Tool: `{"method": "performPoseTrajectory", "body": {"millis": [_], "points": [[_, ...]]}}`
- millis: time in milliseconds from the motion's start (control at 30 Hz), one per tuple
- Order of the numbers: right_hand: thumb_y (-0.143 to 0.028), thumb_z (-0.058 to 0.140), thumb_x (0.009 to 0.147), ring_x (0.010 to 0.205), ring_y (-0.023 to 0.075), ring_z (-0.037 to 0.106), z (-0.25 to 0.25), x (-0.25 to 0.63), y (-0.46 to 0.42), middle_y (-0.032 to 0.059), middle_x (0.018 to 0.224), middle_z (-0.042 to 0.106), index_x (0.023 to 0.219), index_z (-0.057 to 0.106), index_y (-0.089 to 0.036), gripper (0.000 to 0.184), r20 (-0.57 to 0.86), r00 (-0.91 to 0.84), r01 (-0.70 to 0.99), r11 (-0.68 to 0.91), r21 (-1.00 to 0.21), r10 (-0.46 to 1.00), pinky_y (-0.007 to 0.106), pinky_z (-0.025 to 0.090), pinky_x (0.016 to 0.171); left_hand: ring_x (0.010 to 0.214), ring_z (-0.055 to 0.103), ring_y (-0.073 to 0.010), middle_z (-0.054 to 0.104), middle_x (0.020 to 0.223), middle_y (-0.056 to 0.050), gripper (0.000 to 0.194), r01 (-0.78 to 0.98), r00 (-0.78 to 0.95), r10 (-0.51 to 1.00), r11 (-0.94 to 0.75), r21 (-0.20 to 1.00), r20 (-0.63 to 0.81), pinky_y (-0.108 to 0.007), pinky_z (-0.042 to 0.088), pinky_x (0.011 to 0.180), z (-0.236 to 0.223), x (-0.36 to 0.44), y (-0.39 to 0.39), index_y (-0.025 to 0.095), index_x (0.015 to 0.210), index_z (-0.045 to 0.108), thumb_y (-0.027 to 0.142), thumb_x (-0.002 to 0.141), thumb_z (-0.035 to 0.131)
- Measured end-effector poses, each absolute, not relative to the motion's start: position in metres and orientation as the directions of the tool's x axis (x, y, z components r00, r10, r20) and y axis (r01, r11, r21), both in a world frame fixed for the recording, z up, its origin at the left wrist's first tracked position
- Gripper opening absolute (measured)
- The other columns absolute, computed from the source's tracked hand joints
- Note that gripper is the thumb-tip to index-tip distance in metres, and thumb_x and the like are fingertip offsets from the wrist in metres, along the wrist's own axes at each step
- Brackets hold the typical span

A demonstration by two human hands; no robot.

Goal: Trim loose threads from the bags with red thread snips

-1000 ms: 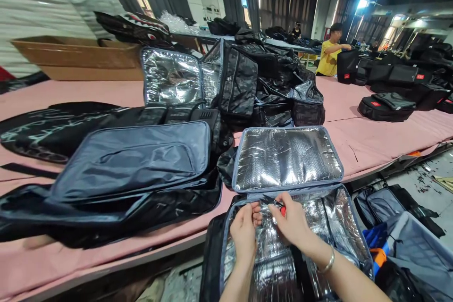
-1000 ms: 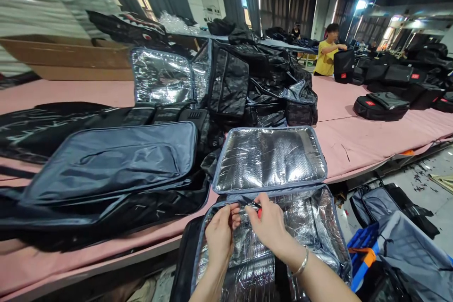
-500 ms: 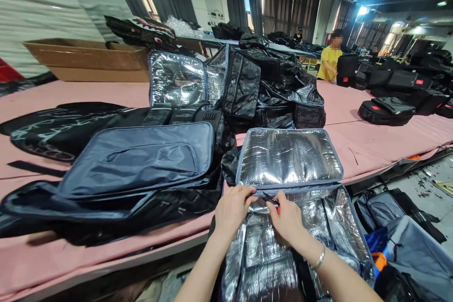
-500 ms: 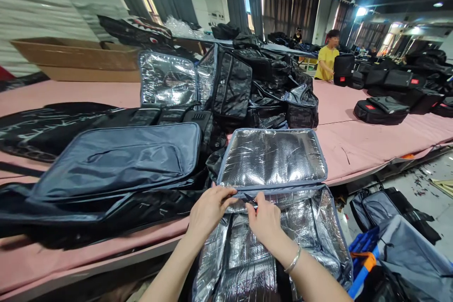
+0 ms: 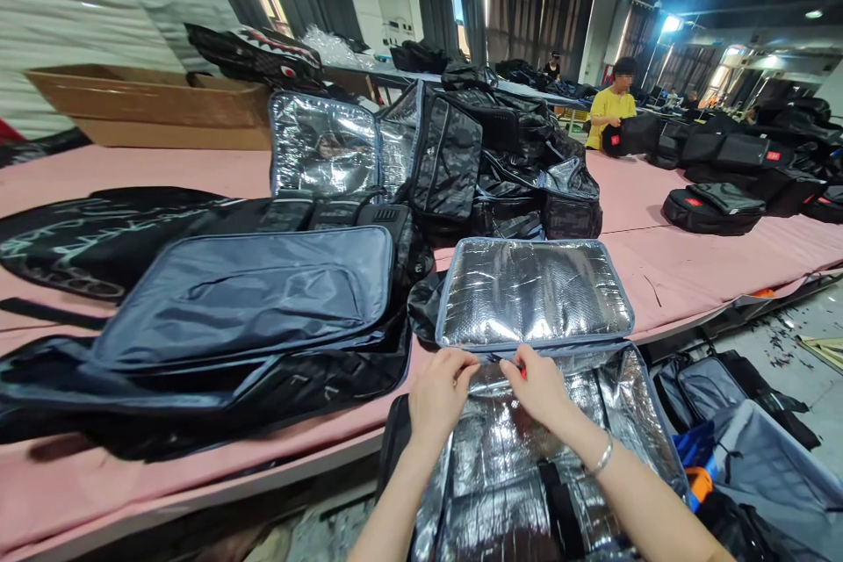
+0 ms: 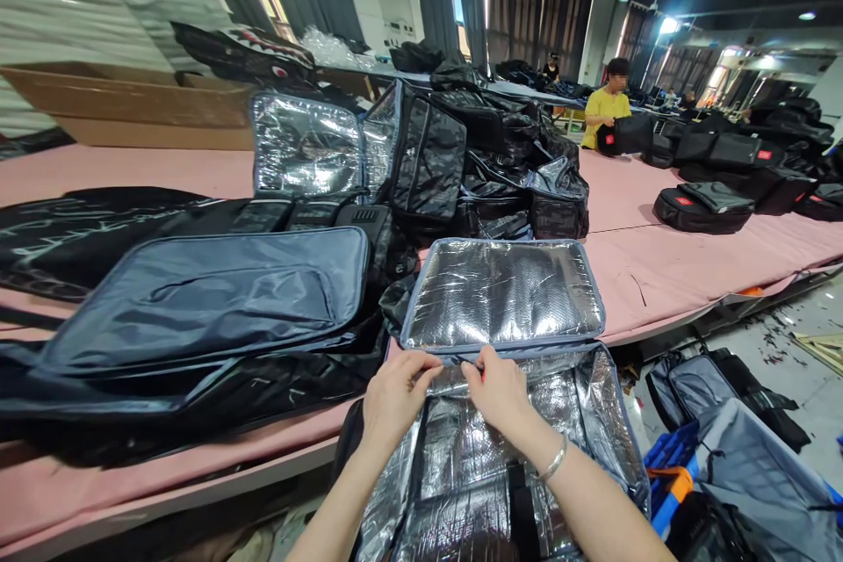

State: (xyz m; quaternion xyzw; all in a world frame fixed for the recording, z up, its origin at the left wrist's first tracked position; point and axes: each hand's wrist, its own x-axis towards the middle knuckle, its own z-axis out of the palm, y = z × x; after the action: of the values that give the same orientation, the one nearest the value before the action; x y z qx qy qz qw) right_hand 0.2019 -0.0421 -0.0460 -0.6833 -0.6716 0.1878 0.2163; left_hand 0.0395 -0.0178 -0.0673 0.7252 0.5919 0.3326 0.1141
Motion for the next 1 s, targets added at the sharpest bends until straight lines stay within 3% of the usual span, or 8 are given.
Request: {"method": "performPoseTrajectory", "body": {"millis": [200, 400, 600, 800, 900, 1000], "points": [[-0.037, 0.044, 0.087, 0.066, 0.0208, 0.060, -0.029, 0.198, -0.032, 0.0035, 0.068, 0.064, 0.079, 0.058, -0.021, 0.023, -0.021, -0.015, 0.901, 0.004, -0.434, 1.000, 0.025, 0.026, 0.052, 0.083, 0.055, -0.0216, 0.065, 0.080, -0.002, 0.014, 0.797, 0.083, 0.892, -0.327, 0.508, 0.444, -0.032, 0.033, 0.072, -0.078, 0.041, -0.028, 0.024, 0.076, 0.064, 0.025, 0.080, 0.051], [-0.038, 0.041, 0.089, 0.070, 0.0198, 0.061, -0.018, 0.196, -0.028, 0.0029, 0.074, 0.066, 0.084, 0.057, -0.021, 0.025, -0.069, -0.035, 0.923, 0.006, -0.384, 0.997, 0.025, 0.029, 0.055, 0.082, 0.053, -0.0221, 0.065, 0.082, -0.002, 0.014, 0.771, 0.074, 0.878, -0.351, 0.532, 0.472, -0.034, 0.031, 0.073, -0.080, 0.041, -0.028, 0.025, 0.077, 0.065, 0.022, 0.080, 0.051], [-0.033, 0.041, 0.088, 0.072, 0.0181, 0.060, -0.014, 0.197, -0.026, 0.0014, 0.074, 0.065, 0.083, 0.057, -0.021, 0.021, -0.064, -0.067, 0.924, 0.038, -0.380, 0.996, 0.024, 0.027, 0.055, 0.081, 0.053, -0.0223, 0.065, 0.078, -0.002, 0.011, 0.648, 0.015, 0.886, -0.361, 0.671, 0.463, -0.035, 0.032, 0.074, -0.081, 0.042, -0.026, 0.025, 0.072, 0.066, 0.024, 0.076, 0.056], [-0.036, 0.042, 0.089, 0.066, 0.0163, 0.058, -0.024, 0.206, -0.032, -0.0008, 0.067, 0.061, 0.081, 0.055, -0.021, 0.022, 0.001, -0.037, 0.875, 0.033, -0.483, 0.999, 0.023, 0.025, 0.053, 0.071, 0.054, -0.0163, 0.059, 0.072, -0.001, 0.019, 0.308, -0.131, 0.890, -0.383, 0.871, 0.437, -0.030, 0.042, 0.070, -0.079, 0.025, -0.023, 0.021, 0.068, 0.061, 0.040, 0.072, 0.059], [-0.040, 0.041, 0.090, 0.064, 0.0160, 0.058, -0.029, 0.211, -0.037, -0.0021, 0.064, 0.060, 0.084, 0.053, -0.022, 0.023, 0.039, -0.014, 0.855, 0.032, -0.517, 0.999, 0.022, 0.025, 0.054, 0.057, 0.047, -0.0125, 0.047, 0.059, 0.002, 0.039, 0.132, -0.215, 0.891, -0.379, 0.916, 0.399, -0.029, 0.043, 0.059, -0.071, 0.009, -0.028, 0.020, 0.056, 0.047, 0.053, 0.077, 0.048], [-0.040, 0.041, 0.090, 0.063, 0.0171, 0.059, -0.035, 0.213, -0.041, -0.0019, 0.064, 0.061, 0.087, 0.052, -0.022, 0.021, 0.058, -0.006, 0.877, 0.033, -0.479, 0.998, 0.023, 0.024, 0.053, 0.044, 0.038, -0.0120, 0.030, 0.045, 0.003, 0.061, 0.019, -0.124, 0.938, -0.325, 0.946, 0.325, -0.032, 0.043, 0.051, -0.057, -0.002, -0.030, 0.020, 0.042, 0.029, 0.067, 0.080, 0.017]]}}
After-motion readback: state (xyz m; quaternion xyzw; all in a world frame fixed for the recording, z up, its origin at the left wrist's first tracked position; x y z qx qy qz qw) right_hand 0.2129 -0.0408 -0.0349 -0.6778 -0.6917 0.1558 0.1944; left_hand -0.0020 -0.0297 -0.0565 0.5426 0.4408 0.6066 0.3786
